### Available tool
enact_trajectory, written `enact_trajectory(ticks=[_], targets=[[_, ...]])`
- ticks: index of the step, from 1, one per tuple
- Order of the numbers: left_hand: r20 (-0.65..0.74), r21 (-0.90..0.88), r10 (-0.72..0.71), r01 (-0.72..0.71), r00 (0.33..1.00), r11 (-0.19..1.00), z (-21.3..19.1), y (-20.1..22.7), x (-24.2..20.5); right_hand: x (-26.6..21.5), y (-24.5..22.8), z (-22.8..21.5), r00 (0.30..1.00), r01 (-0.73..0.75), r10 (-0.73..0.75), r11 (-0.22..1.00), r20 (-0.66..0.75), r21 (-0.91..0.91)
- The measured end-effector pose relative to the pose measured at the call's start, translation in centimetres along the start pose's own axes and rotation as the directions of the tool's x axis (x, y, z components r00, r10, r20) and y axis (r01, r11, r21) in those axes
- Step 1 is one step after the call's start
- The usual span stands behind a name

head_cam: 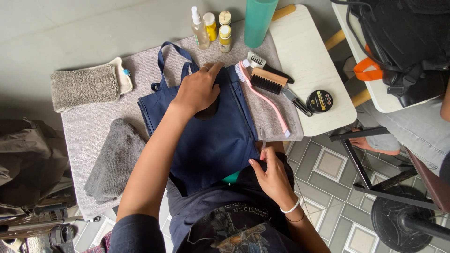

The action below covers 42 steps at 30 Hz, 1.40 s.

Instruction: The person applies a cleaning solution to the surface of a blue tote bag using a small brush, spreading the liquid across different sections of the fabric. They later use a round black sponge to rub the solution into the material before wiping it with a cloth.

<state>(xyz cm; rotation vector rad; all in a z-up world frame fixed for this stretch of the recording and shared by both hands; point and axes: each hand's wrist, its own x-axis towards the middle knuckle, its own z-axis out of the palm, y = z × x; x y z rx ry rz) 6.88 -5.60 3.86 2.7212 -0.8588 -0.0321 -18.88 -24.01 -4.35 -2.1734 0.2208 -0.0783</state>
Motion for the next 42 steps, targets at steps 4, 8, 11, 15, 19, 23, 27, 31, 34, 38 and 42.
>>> enact_trajectory(ticks=[4, 8, 11, 15, 19, 23, 27, 31, 34, 38, 42], targets=[[0.027, 0.012, 0.002, -0.003, 1.000, 1.000, -0.8, 0.1, 1.2, -0.2, 0.4, -0.2, 0.999, -0.033, 0.033, 0.999, 0.003, 0.027], [-0.026, -0.025, 0.086, -0.087, 0.996, 0.996, -3.4, 0.6, 0.6, -0.2, -0.1, -0.6, 1.000, 0.000, 0.001, 0.998, -0.020, 0.055], [-0.078, -0.066, 0.123, -0.129, 0.989, 0.990, -6.9, 1.2, -1.0, -0.3, -0.1, -0.6, 0.998, 0.057, -0.056, 0.997, -0.026, 0.057], [-0.162, -0.136, 0.169, -0.192, 0.972, 0.972, -11.7, 2.0, -4.6, -0.6, -0.9, -1.5, 0.994, 0.095, -0.092, 0.994, -0.056, 0.050], [-0.256, -0.108, 0.263, -0.298, 0.930, 0.949, -15.4, 1.8, -8.4, -2.1, -3.8, -3.8, 0.959, 0.284, -0.281, 0.954, -0.042, 0.099], [-0.410, -0.164, 0.335, -0.430, 0.848, 0.888, -19.3, 2.6, -12.1, -2.6, -5.1, -5.1, 0.898, 0.418, -0.344, 0.861, -0.275, 0.290], [-0.535, -0.075, 0.251, -0.342, 0.807, 0.937, -21.6, 4.4, -15.8, -0.1, -9.0, -6.9, 0.791, 0.571, -0.384, 0.745, -0.476, 0.346], [-0.612, -0.008, 0.245, -0.316, 0.752, 0.949, -22.2, 7.2, -18.3, 5.1, -8.6, -7.5, 0.765, 0.615, -0.542, 0.451, -0.349, 0.647], [-0.674, 0.011, 0.148, -0.191, 0.723, 0.982, -22.6, 7.7, -20.1, 8.3, -8.7, -8.4, 0.853, 0.514, -0.352, 0.441, -0.386, 0.735], [-0.630, -0.309, -0.188, -0.021, 0.754, 0.951, -21.8, 6.2, -22.5, 10.6, -12.9, -10.6, 0.763, 0.633, -0.436, 0.654, -0.477, 0.415], [-0.468, -0.588, -0.363, 0.023, 0.805, 0.808, -17.6, 3.1, -23.8, 14.0, -14.8, -11.8, 0.743, 0.653, -0.588, 0.742, -0.320, 0.151]])
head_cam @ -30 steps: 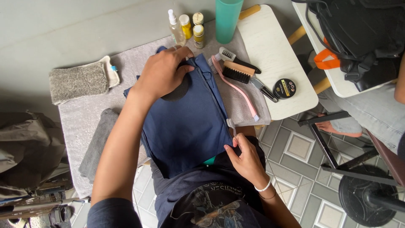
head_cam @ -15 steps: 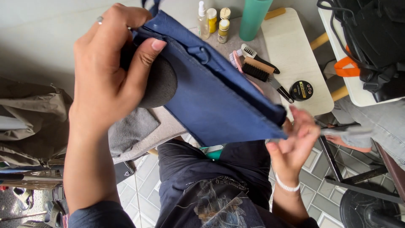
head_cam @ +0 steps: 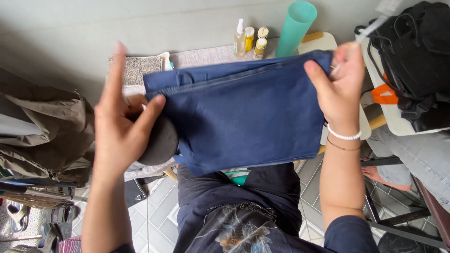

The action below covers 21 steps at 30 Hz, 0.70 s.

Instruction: The person applies a cleaning solution to the surface of a blue tote bag using a small brush, spreading the liquid across different sections of the fabric. They later use a round black sponge to rub the solution into the material before wiping it with a cloth.

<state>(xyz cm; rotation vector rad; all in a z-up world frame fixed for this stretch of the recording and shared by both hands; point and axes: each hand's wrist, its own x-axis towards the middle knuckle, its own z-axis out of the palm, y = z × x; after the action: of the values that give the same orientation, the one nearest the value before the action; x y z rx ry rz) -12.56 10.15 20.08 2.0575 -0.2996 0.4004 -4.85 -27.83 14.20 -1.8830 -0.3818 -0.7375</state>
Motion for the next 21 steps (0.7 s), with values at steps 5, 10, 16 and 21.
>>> enact_trajectory(ticks=[5, 10, 16, 21], targets=[[0.155, -0.184, -0.463, 0.486, 0.873, 0.855, 2.8, -9.1, -3.4, 2.2, 3.7, 4.3, 0.936, -0.132, 0.132, 0.991, 0.327, -0.021], [-0.004, 0.053, -0.543, 0.542, 0.840, 0.839, 4.6, -12.4, -5.4, 2.4, 7.5, 9.5, 0.906, -0.031, 0.122, 0.974, 0.406, -0.224], [-0.173, 0.148, -0.390, 0.416, 0.904, 0.897, 4.1, -13.3, -5.4, 3.6, 6.7, 9.0, 0.910, 0.109, -0.001, 0.966, 0.415, -0.235], [-0.238, 0.207, -0.325, 0.375, 0.915, 0.904, 2.9, -17.3, -5.3, 6.3, 4.7, 2.2, 0.957, 0.091, 0.077, 0.834, 0.279, -0.544]])
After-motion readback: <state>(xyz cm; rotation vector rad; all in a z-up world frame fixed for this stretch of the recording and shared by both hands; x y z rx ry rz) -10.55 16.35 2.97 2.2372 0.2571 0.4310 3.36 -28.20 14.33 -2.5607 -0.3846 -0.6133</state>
